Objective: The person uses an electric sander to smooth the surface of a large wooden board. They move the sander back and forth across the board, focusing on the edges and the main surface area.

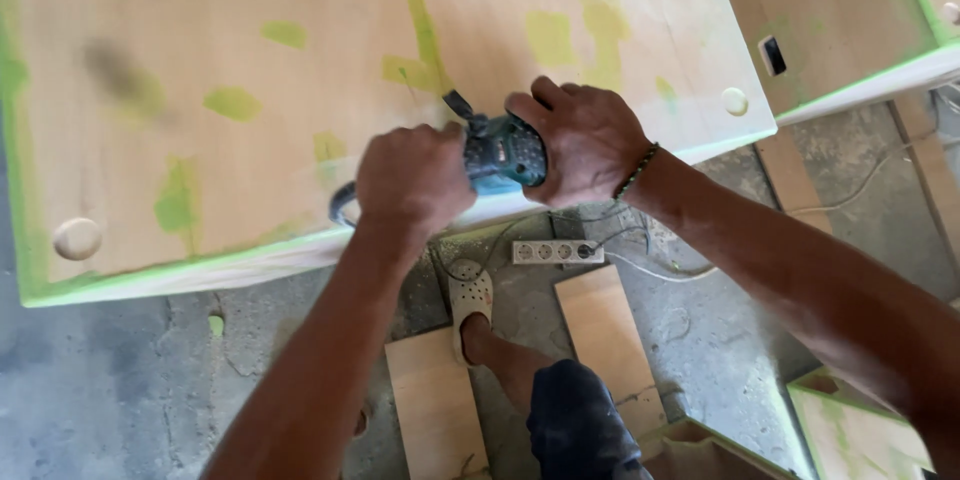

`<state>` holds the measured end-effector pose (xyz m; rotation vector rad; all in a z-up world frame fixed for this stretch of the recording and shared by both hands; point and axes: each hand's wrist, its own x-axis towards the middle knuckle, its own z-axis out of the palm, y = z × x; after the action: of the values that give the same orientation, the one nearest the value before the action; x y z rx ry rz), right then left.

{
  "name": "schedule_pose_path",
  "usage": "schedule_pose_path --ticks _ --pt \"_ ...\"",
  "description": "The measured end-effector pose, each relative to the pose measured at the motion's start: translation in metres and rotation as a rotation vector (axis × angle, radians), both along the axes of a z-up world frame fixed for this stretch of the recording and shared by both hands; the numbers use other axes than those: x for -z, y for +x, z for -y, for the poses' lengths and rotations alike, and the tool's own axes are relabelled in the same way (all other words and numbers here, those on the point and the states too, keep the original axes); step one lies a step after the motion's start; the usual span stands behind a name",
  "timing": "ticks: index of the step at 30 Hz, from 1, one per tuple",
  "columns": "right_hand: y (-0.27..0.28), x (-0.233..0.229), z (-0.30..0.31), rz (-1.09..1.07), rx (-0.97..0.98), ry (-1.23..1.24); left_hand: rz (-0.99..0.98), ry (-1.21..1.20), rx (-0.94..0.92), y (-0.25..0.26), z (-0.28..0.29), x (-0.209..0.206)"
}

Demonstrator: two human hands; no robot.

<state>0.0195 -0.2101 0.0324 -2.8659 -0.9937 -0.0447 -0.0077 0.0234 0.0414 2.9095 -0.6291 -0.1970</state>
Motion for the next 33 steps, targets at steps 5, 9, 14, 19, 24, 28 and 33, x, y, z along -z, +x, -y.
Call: schedule_pose_path --ticks 5,9,14,19,24,28,33 --pt "0.002 0.001 -0.004 0.157 -0.034 0.086 0.181 0.022 -0.013 0.0 -0.003 -0.004" --pt "-0.008 -0.009 -0.005 0.049 -0.038 0.098 0.111 -0.001 -0.01 -0.005 -0.002 -0.003" --pt "-0.009 -0.02 -0.01 0.014 -0.018 0.061 0.106 0.0 -0.036 -0.008 -0.006 -0.006" --pt "0.004 -0.004 -0.004 0.084 -0.01 0.066 0.11 0.021 -0.034 0.008 -0.002 -0.007" --pt "0.014 -0.016 0.011 -0.056 0.024 -0.009 -0.108 0.03 -0.022 0.03 0.011 -0.022" --pt "0.016 -0.014 0.009 -0.115 0.083 -0.11 -0.238 0.15 -0.035 0.041 0.024 -0.03" --pt "0.015 -0.018 -0.018 -0.241 0.144 -0.077 -0.269 0.165 -0.013 0.044 -0.009 -0.025"
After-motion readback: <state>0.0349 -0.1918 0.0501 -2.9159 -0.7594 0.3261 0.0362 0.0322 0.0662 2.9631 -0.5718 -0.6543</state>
